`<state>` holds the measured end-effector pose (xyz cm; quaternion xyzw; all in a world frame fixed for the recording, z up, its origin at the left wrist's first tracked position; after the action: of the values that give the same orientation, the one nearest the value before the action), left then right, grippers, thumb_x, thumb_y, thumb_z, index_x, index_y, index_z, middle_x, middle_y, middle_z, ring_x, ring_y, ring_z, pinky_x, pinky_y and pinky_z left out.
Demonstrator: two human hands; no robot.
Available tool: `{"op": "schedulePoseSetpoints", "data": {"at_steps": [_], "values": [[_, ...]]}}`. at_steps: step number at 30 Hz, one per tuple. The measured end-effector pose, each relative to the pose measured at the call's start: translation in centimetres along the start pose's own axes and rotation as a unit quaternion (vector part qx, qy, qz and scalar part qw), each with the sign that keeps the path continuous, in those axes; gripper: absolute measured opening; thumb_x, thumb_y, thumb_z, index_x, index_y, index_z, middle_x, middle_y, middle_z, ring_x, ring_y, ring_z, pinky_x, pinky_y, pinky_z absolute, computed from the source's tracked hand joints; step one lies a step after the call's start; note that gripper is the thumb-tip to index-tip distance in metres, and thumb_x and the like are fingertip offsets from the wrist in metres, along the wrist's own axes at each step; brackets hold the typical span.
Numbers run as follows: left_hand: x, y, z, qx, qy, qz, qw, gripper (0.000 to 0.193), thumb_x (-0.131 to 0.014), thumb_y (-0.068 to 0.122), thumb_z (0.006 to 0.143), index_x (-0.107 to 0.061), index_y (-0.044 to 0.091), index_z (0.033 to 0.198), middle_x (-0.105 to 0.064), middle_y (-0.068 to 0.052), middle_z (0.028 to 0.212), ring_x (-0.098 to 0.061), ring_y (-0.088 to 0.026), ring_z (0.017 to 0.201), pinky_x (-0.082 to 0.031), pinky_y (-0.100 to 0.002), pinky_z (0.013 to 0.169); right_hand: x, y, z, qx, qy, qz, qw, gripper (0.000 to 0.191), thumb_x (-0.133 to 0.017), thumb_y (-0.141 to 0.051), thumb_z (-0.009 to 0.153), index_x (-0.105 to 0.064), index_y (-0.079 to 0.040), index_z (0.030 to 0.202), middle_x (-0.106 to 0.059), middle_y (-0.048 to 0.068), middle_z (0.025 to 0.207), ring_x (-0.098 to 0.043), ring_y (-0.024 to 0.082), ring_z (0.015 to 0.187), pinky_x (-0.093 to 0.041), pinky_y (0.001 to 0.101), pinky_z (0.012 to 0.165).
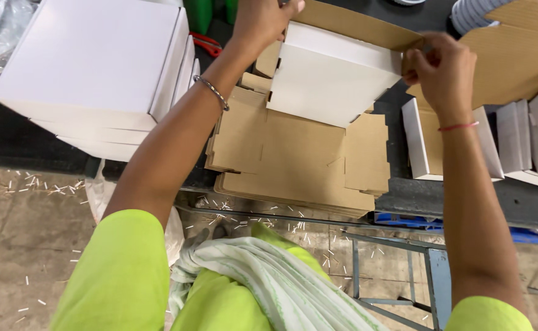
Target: The person folds and assembles white cardboard boxes, places bubble-wrapped round light fixtures into the boxes, closes the lids, and stacks the finished boxes on the workbench. They repeatedly take flat box blanks, form them, insert a wrapped fixture, and set completed boxes onto a growing stack.
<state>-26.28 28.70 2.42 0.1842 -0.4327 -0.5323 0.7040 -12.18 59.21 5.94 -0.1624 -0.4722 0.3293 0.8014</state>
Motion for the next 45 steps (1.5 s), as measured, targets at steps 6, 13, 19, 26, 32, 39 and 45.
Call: {"op": "schedulePoseSetpoints", "data": {"at_steps": [6,13,19,26,32,39,45], "values": [[1.9,2.7,-3.1,-0.103,0.070,0.005,0.992,0.022,-0.079,0.026,0.096,-0.074,0.009,0.108,-0.076,-0.003,0.097,-0.073,-0.017,0.075,-0.060,-0.032,0.068,-0.3,0.1,-1.8,-0.023,0.071,-0.018,0.997,0.022,-0.071,-0.004,0.106,-0.068,-0.004,0.128,-0.072,0.008,0.085,-0.073,0.015,0.076,-0.055,0.0276,0.066],[1.9,2.5,-9.1,-0.145,0.050,0.103,0.983,0.030,-0.068,0.035,0.110,-0.078,0.014,0.130,-0.053,-0.008,0.151,-0.050,-0.032,0.137,-0.046,-0.043,0.114,-2.8,2.2,-6.6,0.043,0.132,-0.078,0.987,0.012,-0.069,-0.018,0.112,-0.077,-0.010,0.117,-0.055,0.017,0.155,-0.044,0.033,0.147,-0.037,0.0516,0.123],[1.1,-0.4,-8.4,-0.030,0.038,-0.009,0.999,0.034,-0.056,0.041,0.110,-0.080,0.017,0.118,-0.058,-0.008,0.148,-0.058,-0.026,0.133,-0.045,-0.039,0.113,-2.3,4.6,-5.9,-0.019,0.106,0.029,0.994,0.029,-0.065,-0.034,0.114,-0.080,-0.011,0.122,-0.055,0.017,0.154,-0.048,0.032,0.144,-0.038,0.0493,0.120],[0.5,1.9,-11.3,0.033,0.064,-0.110,0.991,0.030,-0.076,0.030,0.097,-0.062,0.004,0.101,-0.068,-0.009,0.133,-0.071,-0.020,0.112,-0.057,-0.039,0.092,-2.4,6.2,-9.9,-0.154,0.129,0.339,0.919,0.056,-0.059,-0.053,0.107,-0.069,-0.003,0.130,-0.058,0.016,0.139,-0.059,0.025,0.129,-0.050,0.0464,0.107],[0.2,2.2,-20.4,0.064,0.105,-0.291,0.949,0.050,-0.081,0.025,0.097,-0.049,0.004,0.128,-0.054,-0.016,0.146,-0.061,-0.024,0.132,-0.057,-0.037,0.110,-10.0,4.5,-16.8,-0.422,-0.030,0.550,0.720,0.083,-0.040,-0.074,0.091,-0.056,-0.006,0.134,-0.067,0.014,0.125,-0.068,0.030,0.115,-0.057,0.0482,0.101],[-3.3,-3.3,-29.1,0.194,0.092,-0.369,0.905,0.073,-0.082,0.038,0.088,-0.045,0.003,0.141,-0.053,-0.013,0.143,-0.054,-0.021,0.134,-0.048,-0.035,0.112,-12.3,4.1,-16.7,-0.369,-0.069,0.637,0.673,0.052,-0.053,-0.043,0.100,-0.058,-0.009,0.139,-0.065,0.008,0.138,-0.063,0.025,0.128,-0.053,0.0423,0.110],[-6.9,-8.3,-34.3,0.348,0.079,-0.586,0.727,0.040,-0.067,0.037,0.100,-0.064,0.002,0.119,-0.066,-0.010,0.114,-0.068,-0.017,0.106,-0.058,-0.037,0.099,-13.1,7.6,-20.6,-0.378,-0.056,0.630,0.676,0.051,-0.060,-0.036,0.098,-0.059,-0.005,0.139,-0.067,0.008,0.132,-0.066,0.025,0.119,-0.053,0.0390,0.102]]}}
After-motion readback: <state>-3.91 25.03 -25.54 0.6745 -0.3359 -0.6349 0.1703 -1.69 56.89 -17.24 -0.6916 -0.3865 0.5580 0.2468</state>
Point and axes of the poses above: each hand's wrist, its own z-axis towards the middle knuckle, its own x-axis out of the back of the hand, y = z × x, the point moved 6 cm from there along z, towards the middle knuckle
